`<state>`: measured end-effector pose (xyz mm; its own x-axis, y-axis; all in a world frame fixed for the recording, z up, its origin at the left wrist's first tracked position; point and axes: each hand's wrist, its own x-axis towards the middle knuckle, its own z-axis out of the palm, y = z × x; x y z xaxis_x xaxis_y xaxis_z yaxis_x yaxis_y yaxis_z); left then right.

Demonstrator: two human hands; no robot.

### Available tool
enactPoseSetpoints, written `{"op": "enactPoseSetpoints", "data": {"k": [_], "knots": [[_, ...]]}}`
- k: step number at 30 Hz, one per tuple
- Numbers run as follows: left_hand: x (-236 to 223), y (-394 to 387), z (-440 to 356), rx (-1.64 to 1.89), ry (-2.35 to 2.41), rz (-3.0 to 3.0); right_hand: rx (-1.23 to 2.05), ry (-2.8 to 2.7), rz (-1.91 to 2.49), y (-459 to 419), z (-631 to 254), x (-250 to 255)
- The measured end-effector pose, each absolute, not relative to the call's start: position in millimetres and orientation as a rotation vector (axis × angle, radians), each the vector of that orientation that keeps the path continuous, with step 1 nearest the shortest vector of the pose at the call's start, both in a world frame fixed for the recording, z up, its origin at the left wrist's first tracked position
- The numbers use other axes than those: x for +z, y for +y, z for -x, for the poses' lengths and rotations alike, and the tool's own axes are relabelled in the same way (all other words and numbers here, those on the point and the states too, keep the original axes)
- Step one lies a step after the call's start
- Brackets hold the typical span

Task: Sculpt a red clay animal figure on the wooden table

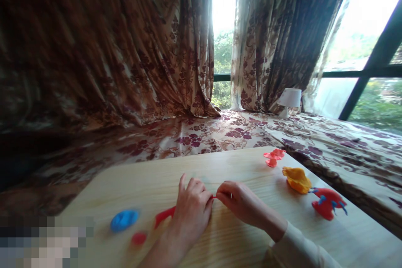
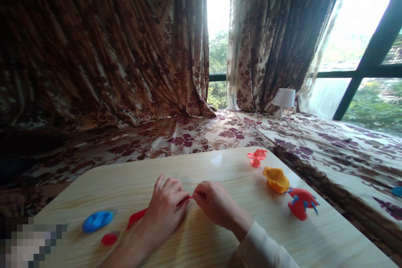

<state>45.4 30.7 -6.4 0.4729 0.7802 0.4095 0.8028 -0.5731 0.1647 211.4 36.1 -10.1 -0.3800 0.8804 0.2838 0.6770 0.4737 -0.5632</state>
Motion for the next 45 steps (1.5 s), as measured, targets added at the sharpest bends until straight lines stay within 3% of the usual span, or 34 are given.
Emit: {"op": "enactPoseSetpoints", "data": {"k": [45], "knots": [[-6.9,29.4,-41.3,-0.706,-1.469,2.623,0.479,-2.114,1.317,39.2,-215.4,-12.3]]}}
